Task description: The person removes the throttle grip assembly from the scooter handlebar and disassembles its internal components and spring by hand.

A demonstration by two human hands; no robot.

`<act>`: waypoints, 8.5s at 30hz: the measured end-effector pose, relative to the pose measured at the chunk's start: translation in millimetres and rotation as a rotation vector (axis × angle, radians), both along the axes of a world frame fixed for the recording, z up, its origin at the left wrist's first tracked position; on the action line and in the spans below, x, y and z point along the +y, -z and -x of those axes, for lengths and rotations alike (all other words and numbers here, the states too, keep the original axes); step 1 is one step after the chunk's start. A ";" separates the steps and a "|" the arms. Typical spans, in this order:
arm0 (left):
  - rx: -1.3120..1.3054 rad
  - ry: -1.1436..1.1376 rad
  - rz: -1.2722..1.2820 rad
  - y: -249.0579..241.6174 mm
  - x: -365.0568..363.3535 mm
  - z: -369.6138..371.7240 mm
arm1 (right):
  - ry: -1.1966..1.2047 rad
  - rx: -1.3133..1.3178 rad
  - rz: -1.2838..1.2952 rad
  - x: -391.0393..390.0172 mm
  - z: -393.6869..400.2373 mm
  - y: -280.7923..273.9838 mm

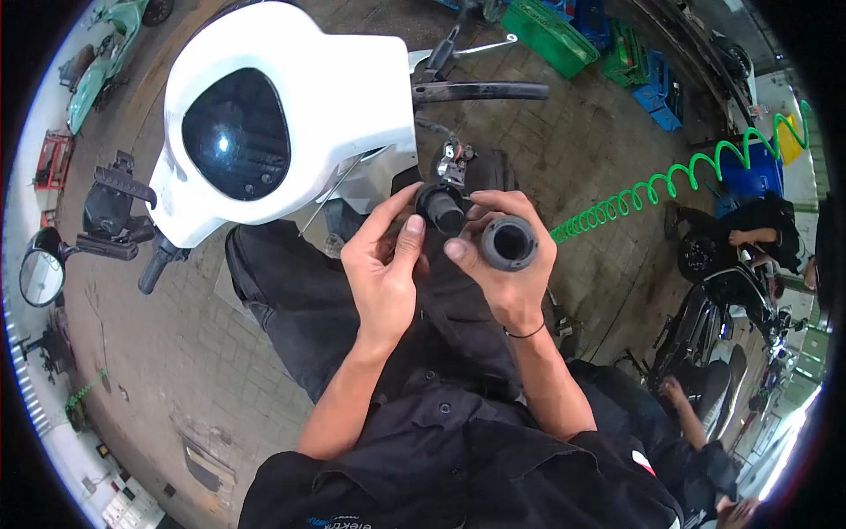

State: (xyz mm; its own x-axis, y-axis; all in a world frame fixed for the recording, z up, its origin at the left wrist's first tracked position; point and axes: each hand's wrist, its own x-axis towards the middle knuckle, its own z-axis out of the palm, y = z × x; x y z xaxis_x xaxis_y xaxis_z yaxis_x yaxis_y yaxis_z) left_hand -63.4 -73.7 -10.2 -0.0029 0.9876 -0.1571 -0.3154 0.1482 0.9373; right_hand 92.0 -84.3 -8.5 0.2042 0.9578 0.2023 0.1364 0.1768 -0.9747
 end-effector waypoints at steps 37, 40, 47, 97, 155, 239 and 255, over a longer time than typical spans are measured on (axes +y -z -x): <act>-0.028 0.395 -0.281 -49.4 -38.5 -34.2 | 0.148 -0.288 -0.382 -63.9 -59.1 -13.3; 0.115 0.281 -0.208 -27.3 -39.3 -39.9 | 0.122 -0.396 -0.249 -69.3 -58.4 -19.0; 0.297 0.354 -0.081 36.9 -43.1 -13.3 | -0.147 -0.426 0.007 -83.8 -26.8 16.6; 0.623 -0.069 -0.749 -3.1 -55.0 -7.9 | -0.178 -0.155 0.033 -57.6 -41.1 -45.0; 0.711 -0.077 -0.889 2.9 -62.8 -6.5 | -0.079 -0.050 0.120 -68.1 -28.0 -58.1; 0.538 0.144 -0.211 54.8 -87.8 -3.0 | -0.163 -0.115 0.242 -97.0 -14.4 38.6; 0.633 0.224 -0.306 57.4 -86.6 5.3 | -0.166 -0.347 0.053 -94.3 -18.9 38.6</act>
State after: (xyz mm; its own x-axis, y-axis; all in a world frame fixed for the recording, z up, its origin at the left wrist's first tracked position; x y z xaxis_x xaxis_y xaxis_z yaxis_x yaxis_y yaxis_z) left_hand -68.7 -160.4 -67.6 0.2048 0.9746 0.0902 0.3064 -0.1513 0.9398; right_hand 110.9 -178.6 -47.2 -0.0262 0.9831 0.1811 0.4337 0.1744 -0.8840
